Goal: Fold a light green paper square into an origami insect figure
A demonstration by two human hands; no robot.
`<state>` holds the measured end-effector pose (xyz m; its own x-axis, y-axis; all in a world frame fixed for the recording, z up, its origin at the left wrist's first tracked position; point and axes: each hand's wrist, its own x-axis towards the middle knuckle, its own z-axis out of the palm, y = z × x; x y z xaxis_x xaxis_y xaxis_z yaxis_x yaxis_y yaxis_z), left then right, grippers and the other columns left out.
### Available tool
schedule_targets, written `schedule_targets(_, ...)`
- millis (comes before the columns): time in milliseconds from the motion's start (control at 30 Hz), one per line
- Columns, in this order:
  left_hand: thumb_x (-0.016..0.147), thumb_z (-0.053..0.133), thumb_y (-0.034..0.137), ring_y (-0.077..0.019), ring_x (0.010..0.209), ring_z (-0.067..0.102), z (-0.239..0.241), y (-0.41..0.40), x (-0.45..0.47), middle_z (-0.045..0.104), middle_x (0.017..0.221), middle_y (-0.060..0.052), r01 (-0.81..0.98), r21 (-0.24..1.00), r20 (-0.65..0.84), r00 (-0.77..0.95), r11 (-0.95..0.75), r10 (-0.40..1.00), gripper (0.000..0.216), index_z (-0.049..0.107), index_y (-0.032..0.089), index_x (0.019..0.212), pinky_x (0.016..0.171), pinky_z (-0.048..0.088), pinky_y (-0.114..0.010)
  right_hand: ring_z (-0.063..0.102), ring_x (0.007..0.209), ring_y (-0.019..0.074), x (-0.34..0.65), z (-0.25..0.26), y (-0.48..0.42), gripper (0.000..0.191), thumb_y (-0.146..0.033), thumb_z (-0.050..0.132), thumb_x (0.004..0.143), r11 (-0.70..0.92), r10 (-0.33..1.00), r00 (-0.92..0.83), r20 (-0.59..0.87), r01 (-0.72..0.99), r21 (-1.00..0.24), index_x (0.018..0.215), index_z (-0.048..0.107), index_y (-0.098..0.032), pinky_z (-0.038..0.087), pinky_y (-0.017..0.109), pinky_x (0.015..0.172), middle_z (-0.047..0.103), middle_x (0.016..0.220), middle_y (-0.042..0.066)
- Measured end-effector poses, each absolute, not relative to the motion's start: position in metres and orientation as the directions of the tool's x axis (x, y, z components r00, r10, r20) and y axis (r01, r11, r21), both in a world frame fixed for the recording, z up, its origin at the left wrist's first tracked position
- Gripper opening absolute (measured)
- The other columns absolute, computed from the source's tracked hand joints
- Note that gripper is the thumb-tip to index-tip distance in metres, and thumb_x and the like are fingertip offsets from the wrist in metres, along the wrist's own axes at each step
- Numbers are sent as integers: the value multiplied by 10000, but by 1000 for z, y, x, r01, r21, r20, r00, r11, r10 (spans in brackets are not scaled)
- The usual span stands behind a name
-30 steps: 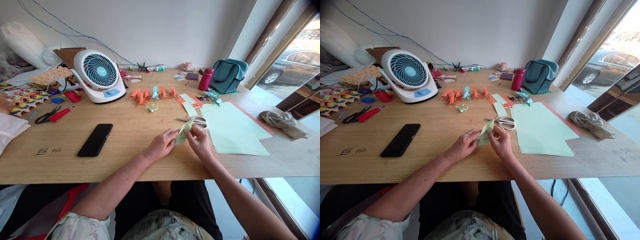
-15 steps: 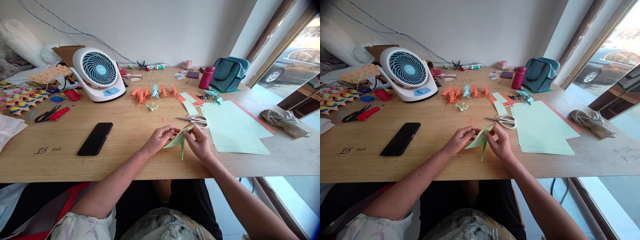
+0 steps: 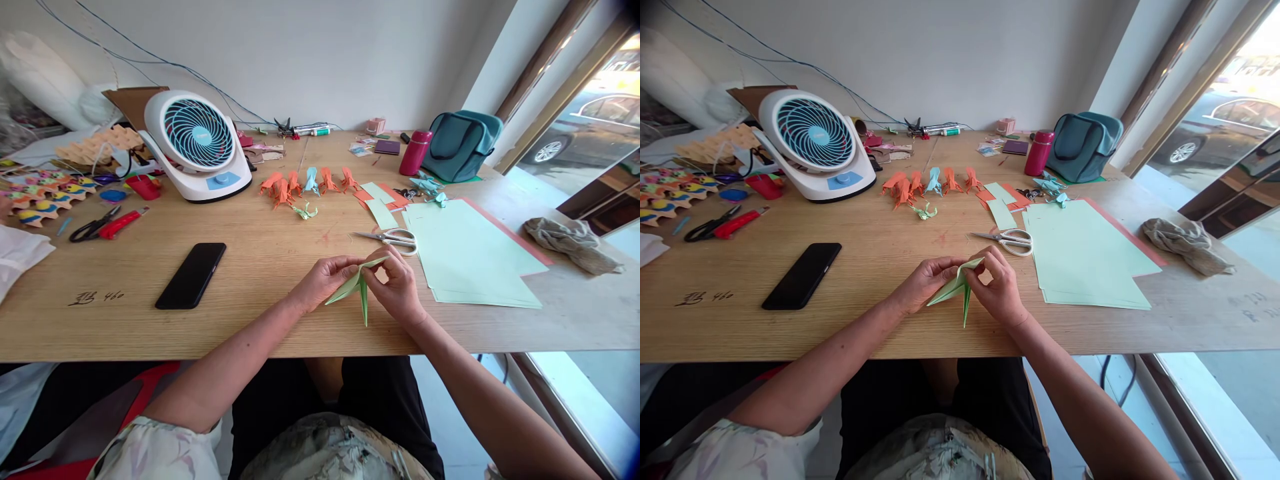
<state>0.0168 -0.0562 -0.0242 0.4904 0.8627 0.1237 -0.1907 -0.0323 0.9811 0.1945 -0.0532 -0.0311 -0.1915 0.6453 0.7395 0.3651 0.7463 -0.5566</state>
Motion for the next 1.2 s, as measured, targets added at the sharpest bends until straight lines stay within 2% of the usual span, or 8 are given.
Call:
schedule_targets(300, 858, 712, 509, -225, 1073, 658, -26, -54, 17, 730, 1091, -64, -54, 979, 199, 406, -194, 892, 388, 772, 194, 1077, 966, 500, -337, 544, 707, 168, 195, -31, -55, 107, -168, 577, 899, 741, 646, -172, 744, 375, -557, 818, 558, -235, 479, 338, 644, 580, 779, 14)
schedule_targets(633, 868, 707, 461, -167, 828, 647, -26, -54, 14, 694, 912, -59, 91, 937, 293, 325, -338, 899, 330, 776, 160, 982, 715, 516, -246, 565, 742, 172, 196, -27, -56, 154, -106, 535, 904, 773, 615, -199, 763, 341, -534, 912, 615, -237, 477, 334, 651, 606, 814, 21)
schedule_targets(800, 913, 656, 384, -162, 838, 649, -25, -56, 15, 698, 914, -63, 147, 878, 396, 311, -455, 864, 249, 772, 168, 953, 711, 503, -235, 576, 734, 170, 195, -28, -57, 163, -104, 519, 913, 757, 637, -188, 748, 336, -560, 886, 615, -234, 479, 333, 650, 625, 816, 24)
schedule_targets(967, 890, 679, 372, -144, 771, 632, -24, -57, 16, 724, 895, -48, 188, 885, 349, 335, -425, 875, 258, 749, 160, 1018, 684, 471, -230, 545, 727, 165, 195, -31, -56, 134, -114, 541, 908, 749, 650, -174, 740, 312, -585, 866, 590, -232, 462, 322, 637, 604, 806, 21)
schedule_targets(1200, 906, 664, 350, -127, 775, 598, -22, -57, 16, 732, 887, -15, 157, 880, 368, 372, -449, 852, 215, 743, 161, 970, 762, 461, -233, 491, 699, 150, 197, -32, -55, 86, -162, 593, 912, 730, 682, -223, 696, 248, -636, 956, 592, -236, 436, 309, 621, 529, 823, 11)
